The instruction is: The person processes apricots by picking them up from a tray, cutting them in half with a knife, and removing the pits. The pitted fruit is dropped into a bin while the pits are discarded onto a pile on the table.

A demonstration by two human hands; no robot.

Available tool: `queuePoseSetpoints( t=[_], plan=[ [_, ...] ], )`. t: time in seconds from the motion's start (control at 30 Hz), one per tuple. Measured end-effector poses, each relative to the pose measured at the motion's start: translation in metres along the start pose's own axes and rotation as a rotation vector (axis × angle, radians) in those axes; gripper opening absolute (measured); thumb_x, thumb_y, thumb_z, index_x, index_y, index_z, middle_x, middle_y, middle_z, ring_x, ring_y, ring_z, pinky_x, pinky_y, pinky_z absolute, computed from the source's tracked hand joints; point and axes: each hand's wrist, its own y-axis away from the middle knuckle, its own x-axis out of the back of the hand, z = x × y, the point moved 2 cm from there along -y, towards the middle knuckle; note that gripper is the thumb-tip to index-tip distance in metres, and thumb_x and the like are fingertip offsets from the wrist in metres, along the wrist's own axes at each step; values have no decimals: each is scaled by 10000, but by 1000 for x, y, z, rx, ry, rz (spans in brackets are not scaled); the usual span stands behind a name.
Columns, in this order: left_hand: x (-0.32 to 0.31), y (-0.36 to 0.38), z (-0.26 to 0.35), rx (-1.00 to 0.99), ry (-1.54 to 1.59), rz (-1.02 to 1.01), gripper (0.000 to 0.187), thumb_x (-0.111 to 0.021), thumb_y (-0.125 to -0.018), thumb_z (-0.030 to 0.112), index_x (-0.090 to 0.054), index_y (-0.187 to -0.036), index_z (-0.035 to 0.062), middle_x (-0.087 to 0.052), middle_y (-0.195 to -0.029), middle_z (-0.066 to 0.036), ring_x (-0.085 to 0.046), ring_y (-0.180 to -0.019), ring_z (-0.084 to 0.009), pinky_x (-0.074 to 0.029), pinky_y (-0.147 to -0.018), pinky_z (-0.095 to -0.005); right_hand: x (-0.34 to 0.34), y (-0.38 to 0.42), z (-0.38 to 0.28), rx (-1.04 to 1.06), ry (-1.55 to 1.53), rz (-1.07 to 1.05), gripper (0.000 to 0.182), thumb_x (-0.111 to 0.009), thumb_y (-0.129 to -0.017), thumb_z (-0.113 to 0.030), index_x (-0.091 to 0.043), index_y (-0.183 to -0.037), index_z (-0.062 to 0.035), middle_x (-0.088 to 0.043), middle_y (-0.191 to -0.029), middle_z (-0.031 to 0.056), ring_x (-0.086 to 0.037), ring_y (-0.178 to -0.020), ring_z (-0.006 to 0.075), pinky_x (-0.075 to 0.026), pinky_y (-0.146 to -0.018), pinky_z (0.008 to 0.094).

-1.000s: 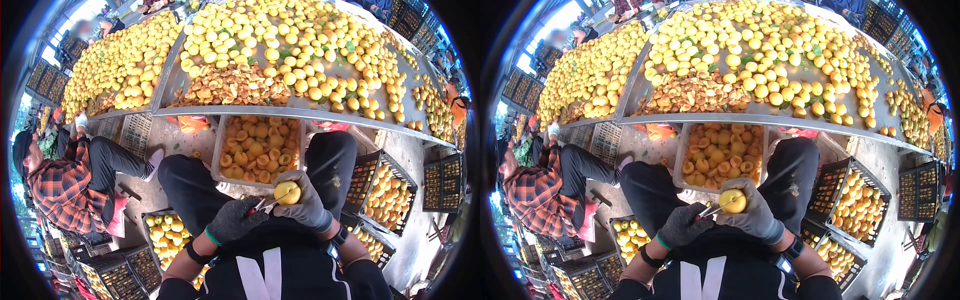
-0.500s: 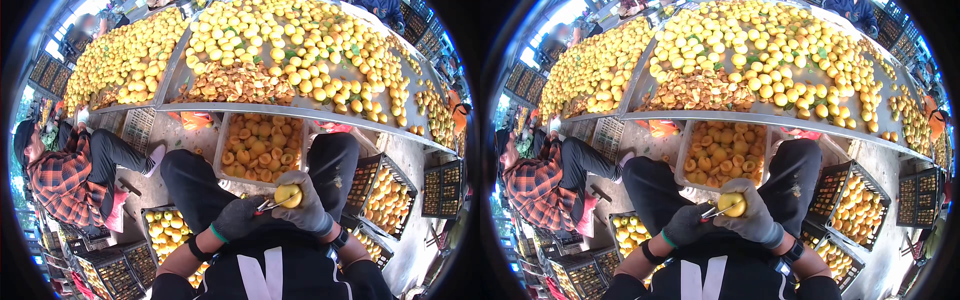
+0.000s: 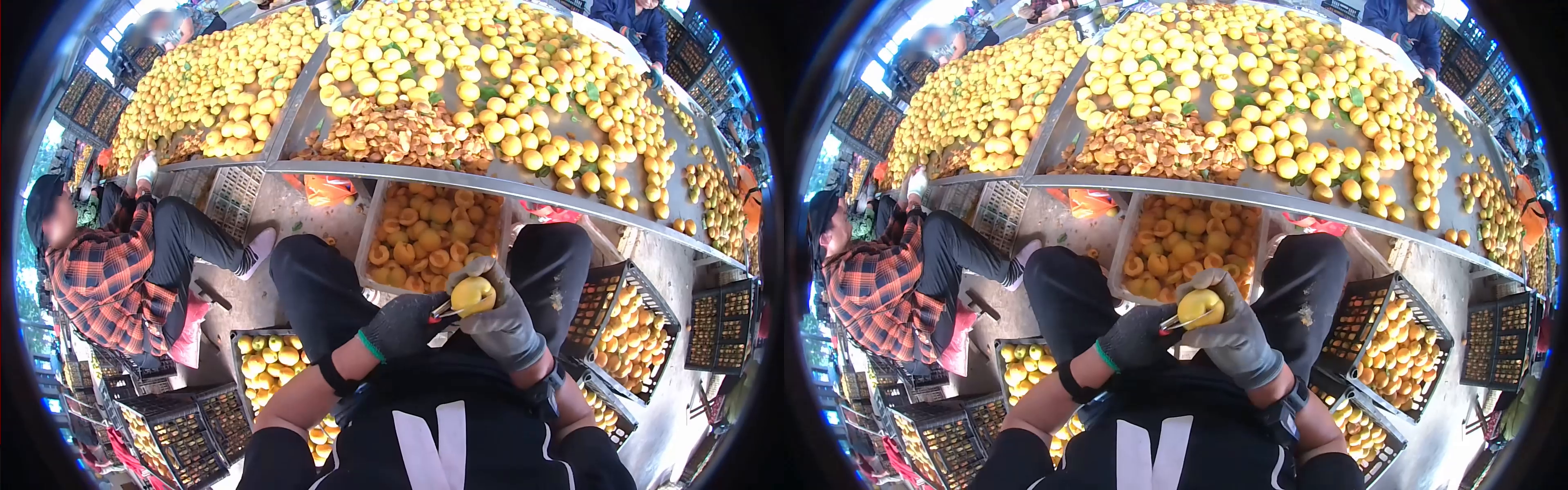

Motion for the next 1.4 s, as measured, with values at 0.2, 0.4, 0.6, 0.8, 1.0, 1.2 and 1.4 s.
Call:
queuePoseSetpoints(
  t=[0.2, 0.4, 0.6, 0.8, 1.0, 1.2, 1.4],
  plan=[
    [3, -16, -6, 148, 57, -23, 330, -635, -861, 299, -589, -1035, 22, -626, -807, -227, -616, -779, -404, -471, -662, -456, 17, -3, 0, 142, 318, 134, 570, -718, -784, -49, -433, -1277, -35, -556, -1200, 105, -534, -1112, 188, -439, -949, 311],
    [-6, -15, -2, 243, -3, -21, 279, -637, -861, 238, -587, -1012, 9, -632, -875, -219, -629, -838, -372, -481, -702, -413, 15, -3, 6, 122, -4, 21, 583, -643, -893, -191, -346, -1367, -27, -512, -1307, 148, -502, -1200, 222, -411, -1004, 347],
    [-12, -21, -13, 95, -80, 72, 361, -609, -876, 320, -566, -994, -18, -624, -827, -235, -607, -787, -412, -466, -664, -487, 20, -5, 14, 165, 87, 83, 516, -583, -932, -175, -352, -1366, -17, -519, -1300, 146, -502, -1191, 209, -389, -1016, 324],
    [-16, -22, 0, 82, -22, 270, 340, -608, -875, 314, -564, -1020, 9, -622, -806, -229, -614, -785, -407, -477, -648, -478, 29, -4, 16, 182, 336, 157, 444, -569, -947, -196, -430, -1321, -2, -570, -1177, 80, -511, -1115, 152, -372, -1004, 295],
    [-19, -23, -25, 118, -193, 236, 354, -623, -867, 340, -540, -1024, 34, -625, -791, -222, -616, -786, -406, -489, -658, -478, 31, -5, 27, 117, 246, 196, 431, -534, -965, -250, -435, -1302, 0, -570, -1122, 60, -517, -1095, 136, -406, -953, 275],
    [-9, -17, -3, 182, 200, 359, 327, -717, -821, 255, -536, -1005, 54, -611, -807, -140, -624, -732, -284, -482, -652, -388, 44, -8, 18, 100, 109, 389, 356, -505, -957, -352, -492, -1134, -43, -579, -975, 73, -585, -836, 173, -481, -695, 289],
    [33, -15, 22, 36, 12, 367, 600, -826, -686, 389, -540, -1076, 35, -609, -895, -106, -628, -756, -212, -509, -691, -343, 41, 2, 29, -325, -375, 151, 465, -431, -941, -521, -495, -1158, -115, -574, -971, 78, -581, -781, 204, -464, -644, 284]
  ],
)
